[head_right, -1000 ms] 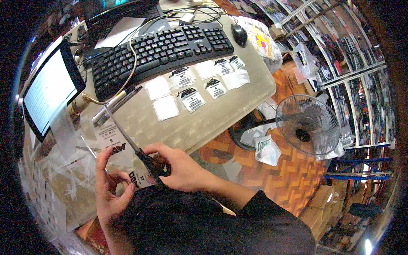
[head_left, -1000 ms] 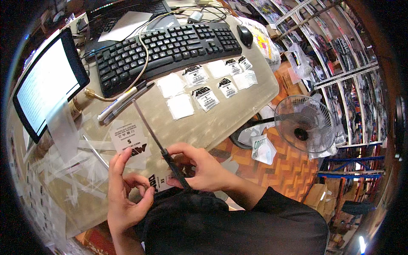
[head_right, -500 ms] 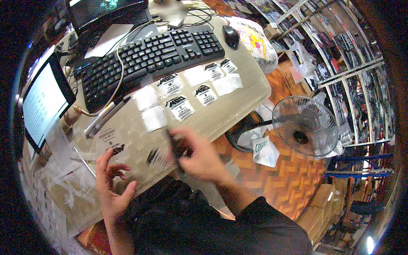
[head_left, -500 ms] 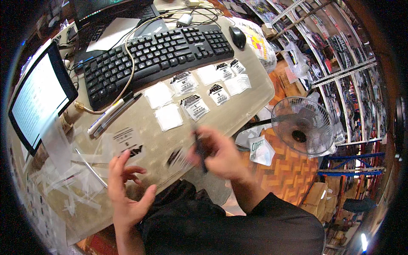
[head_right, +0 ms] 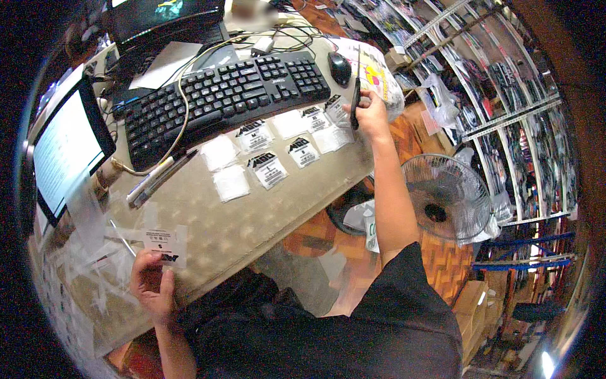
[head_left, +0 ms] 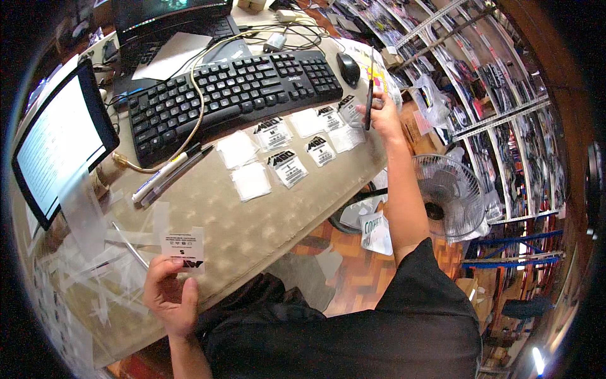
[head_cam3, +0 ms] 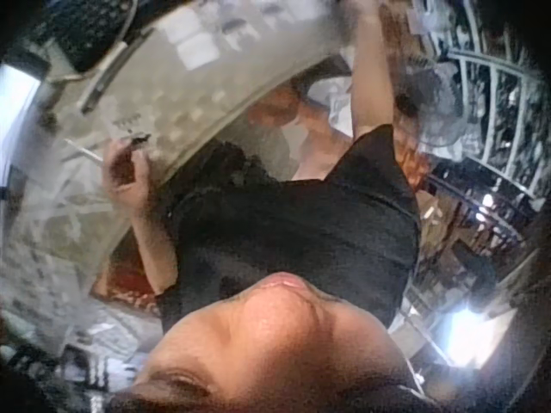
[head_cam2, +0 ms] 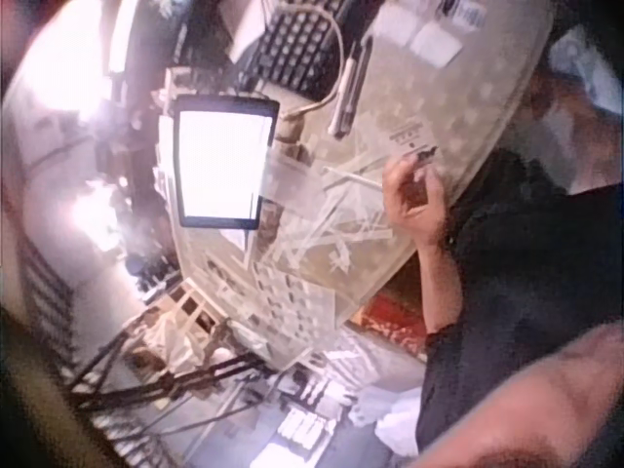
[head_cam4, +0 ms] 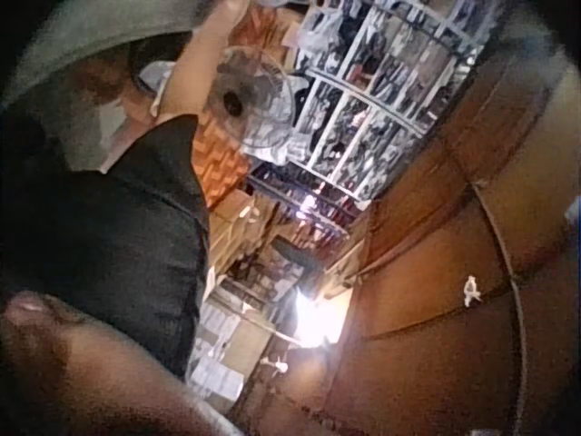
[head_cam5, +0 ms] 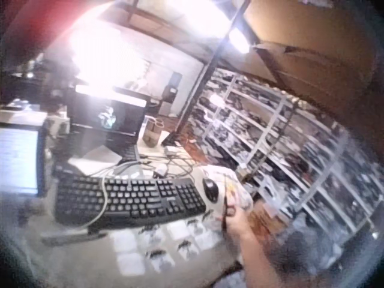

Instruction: The person uses scissors to cut individual plastic pouches from a larger sheet. They repeatedly pick up the sheet, cut along perforations, and place the separated pouches on the table. The task continues throughout the clip with consistent cutting and placement actions.

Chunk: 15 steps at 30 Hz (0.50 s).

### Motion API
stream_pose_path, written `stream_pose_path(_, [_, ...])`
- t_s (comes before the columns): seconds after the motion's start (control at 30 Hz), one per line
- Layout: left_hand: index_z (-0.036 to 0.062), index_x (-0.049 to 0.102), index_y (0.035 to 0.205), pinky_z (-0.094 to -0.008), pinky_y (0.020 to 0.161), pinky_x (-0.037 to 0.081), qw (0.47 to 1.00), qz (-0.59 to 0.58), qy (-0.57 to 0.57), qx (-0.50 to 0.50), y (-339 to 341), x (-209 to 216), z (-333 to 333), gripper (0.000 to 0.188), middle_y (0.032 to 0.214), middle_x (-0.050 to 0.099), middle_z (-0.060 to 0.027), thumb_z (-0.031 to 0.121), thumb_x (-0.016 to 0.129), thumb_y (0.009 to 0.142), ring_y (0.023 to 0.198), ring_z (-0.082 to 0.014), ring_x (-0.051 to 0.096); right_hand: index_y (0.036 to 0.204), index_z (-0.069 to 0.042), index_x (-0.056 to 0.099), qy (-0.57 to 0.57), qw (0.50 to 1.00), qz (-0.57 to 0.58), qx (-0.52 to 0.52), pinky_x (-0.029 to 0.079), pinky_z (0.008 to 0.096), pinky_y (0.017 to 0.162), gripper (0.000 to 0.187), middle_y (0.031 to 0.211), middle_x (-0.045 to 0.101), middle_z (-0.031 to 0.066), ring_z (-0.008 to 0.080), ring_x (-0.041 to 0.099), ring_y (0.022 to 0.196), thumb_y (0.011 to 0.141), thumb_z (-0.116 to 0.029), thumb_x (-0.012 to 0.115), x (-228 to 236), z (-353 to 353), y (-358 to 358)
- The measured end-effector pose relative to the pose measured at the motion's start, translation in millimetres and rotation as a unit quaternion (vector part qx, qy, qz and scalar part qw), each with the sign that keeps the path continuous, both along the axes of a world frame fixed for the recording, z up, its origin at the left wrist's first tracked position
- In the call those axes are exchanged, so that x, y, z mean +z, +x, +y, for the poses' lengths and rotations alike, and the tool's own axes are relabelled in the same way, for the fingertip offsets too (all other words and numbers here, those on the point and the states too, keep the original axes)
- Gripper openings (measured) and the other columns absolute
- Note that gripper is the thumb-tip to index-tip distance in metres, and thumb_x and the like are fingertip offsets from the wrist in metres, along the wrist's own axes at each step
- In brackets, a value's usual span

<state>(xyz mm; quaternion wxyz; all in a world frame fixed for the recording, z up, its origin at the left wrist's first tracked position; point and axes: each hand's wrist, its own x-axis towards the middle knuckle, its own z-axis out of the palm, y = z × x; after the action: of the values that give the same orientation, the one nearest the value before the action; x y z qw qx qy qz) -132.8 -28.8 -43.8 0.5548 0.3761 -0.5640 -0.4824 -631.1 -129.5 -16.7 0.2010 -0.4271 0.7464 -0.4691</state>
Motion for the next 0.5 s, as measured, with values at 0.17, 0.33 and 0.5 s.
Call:
stream_pose_path(0.17, [0.0015,0.051,0.101,-0.027,0.074,0.049,0.999,-0.011,-0.002,0.04,10,-13,1,0.03,0.099,0.054,-0.0111,-0.014,0.054,0.076,0.087,-0.016,0.056,0.101,-0.003,0.058,0.092,0.961,0.249,-0.071,0.048,0.0315,0.062,0.045,0.075,0.066,0.0113,0.0221,0.064,0.065,0.063,-0.017,0.076,-7,-11,13])
stream_pose_path(0.33, [0.0044,0.038,0.122,-0.0278,0.072,0.05,0.987,0.123,0.062,0.085,-6,6,0,0.05,0.093,0.051,-0.0088,-0.011,0.057,0.078,0.083,-0.0155,0.056,0.105,-0.005,0.057,0.131,0.9,0.407,-0.087,0.048,0.0347,0.063,0.053,0.076,0.066,0.0091,0.0224,0.064,0.07,0.064,-0.028,0.079,-5,-10,13])
stream_pose_path(0.5, [0.0043,0.04,0.123,-0.0306,0.072,0.048,0.981,0.181,0.066,0.025,4,-1,0,0.048,0.09,0.047,-0.0073,-0.006,0.055,0.078,0.084,-0.0185,0.056,0.104,-0.001,0.055,0.082,0.929,0.331,-0.142,0.046,0.0324,0.059,0.052,0.073,0.064,0.0081,0.018,0.06,0.064,0.067,-0.029,0.078,-1,16,-8])
